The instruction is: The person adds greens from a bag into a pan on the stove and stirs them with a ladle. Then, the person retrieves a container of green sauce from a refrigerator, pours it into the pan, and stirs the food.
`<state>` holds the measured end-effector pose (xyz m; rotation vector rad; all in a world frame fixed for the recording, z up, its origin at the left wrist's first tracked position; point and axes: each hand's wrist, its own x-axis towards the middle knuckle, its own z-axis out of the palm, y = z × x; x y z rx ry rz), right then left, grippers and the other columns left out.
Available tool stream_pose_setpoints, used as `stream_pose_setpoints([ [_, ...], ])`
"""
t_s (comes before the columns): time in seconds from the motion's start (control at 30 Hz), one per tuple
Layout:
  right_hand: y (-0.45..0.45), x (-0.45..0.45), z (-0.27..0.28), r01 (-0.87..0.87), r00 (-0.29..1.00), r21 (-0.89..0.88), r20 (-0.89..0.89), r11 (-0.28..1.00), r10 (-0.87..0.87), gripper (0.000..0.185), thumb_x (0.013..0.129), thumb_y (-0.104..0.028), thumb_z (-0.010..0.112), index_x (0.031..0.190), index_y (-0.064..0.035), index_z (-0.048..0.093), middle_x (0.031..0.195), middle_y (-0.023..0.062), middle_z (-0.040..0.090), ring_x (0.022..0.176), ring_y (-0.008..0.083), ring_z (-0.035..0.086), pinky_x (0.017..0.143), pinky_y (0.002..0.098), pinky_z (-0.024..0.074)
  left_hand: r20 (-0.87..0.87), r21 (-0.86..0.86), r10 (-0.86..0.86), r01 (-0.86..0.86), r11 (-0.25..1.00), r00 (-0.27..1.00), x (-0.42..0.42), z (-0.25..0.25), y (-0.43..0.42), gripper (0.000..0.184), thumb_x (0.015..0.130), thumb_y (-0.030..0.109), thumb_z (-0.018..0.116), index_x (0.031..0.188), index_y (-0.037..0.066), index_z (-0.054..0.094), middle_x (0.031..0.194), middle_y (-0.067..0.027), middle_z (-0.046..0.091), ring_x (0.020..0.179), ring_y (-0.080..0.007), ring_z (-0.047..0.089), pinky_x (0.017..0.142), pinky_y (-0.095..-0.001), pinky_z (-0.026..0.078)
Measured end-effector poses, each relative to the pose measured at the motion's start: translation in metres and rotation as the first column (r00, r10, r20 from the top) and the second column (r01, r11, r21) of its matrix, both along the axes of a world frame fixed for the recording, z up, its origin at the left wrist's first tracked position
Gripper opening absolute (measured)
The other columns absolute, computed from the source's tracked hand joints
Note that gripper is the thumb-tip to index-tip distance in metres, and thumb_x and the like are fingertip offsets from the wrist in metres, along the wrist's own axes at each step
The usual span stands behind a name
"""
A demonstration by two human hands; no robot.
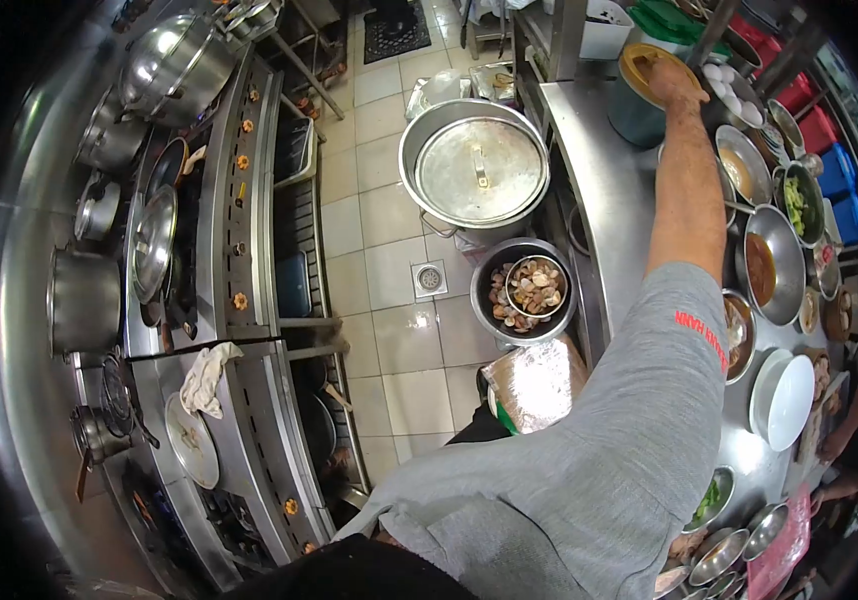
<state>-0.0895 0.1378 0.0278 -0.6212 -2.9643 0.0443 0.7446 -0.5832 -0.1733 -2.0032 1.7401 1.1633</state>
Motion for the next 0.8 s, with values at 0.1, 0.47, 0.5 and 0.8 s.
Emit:
stream_pose_setpoints([
  [0.1,0.027,-0.015,-0.006,-0.283,0.953,0.224,0.180,0.933,0.245,0.037,0.088,-0.025,0.040,0.112,-0.0033,0.058,0.115,0.0191,0.057,0.108,0.0318,0.054,0.092,0.0408,0.0419,-0.009,0.183,0.016,-0.014,0.983,1.000,-0.014,0.006,0.003,0.018,0.085,0.022,0.049,0.077,0.005,0.053,0.058,-0.0084,0.050,0.044,-0.0187,0.049,0.038,-0.0334,0.041],
  [0.47,-0.297,0.113,-0.133,-0.760,0.639,-0.581,-0.586,0.292,0.499,0.043,0.088,-0.025,0.054,0.124,-0.0008,0.049,0.098,0.0138,0.062,0.084,0.0212,0.059,0.076,0.0344,0.0477,-0.205,-0.279,0.214,-0.267,0.923,0.955,0.087,-0.032,0.014,0.037,0.086,0.034,0.051,0.092,-0.001,0.061,0.067,-0.0151,0.061,0.052,-0.0226,0.060,0.048,-0.0356,0.049],
  [0.5,-0.358,0.159,-0.149,-0.506,0.757,-0.852,-0.366,0.132,0.542,0.042,0.089,-0.027,0.053,0.124,-0.0035,0.049,0.096,0.0098,0.061,0.082,0.0171,0.058,0.071,0.0312,0.0482,-0.222,-0.217,0.355,-0.401,0.890,0.908,0.095,-0.026,0.014,0.038,0.087,0.035,0.051,0.097,-0.001,0.059,0.074,-0.0148,0.062,0.056,-0.0223,0.061,0.047,-0.0345,0.049],
  [0.8,-0.676,0.684,-0.054,0.454,-0.176,-0.890,-0.127,-0.034,0.976,0.043,0.094,-0.029,0.047,0.126,-0.0008,0.042,0.099,0.0128,0.058,0.083,0.0211,0.061,0.073,0.0335,0.0512,-0.646,0.018,0.747,-0.975,0.220,0.157,0.318,-0.063,-0.039,0.039,0.091,0.039,0.047,0.111,0.005,0.049,0.087,-0.0081,0.055,0.061,-0.0183,0.056,0.048,-0.0324,0.049],
])
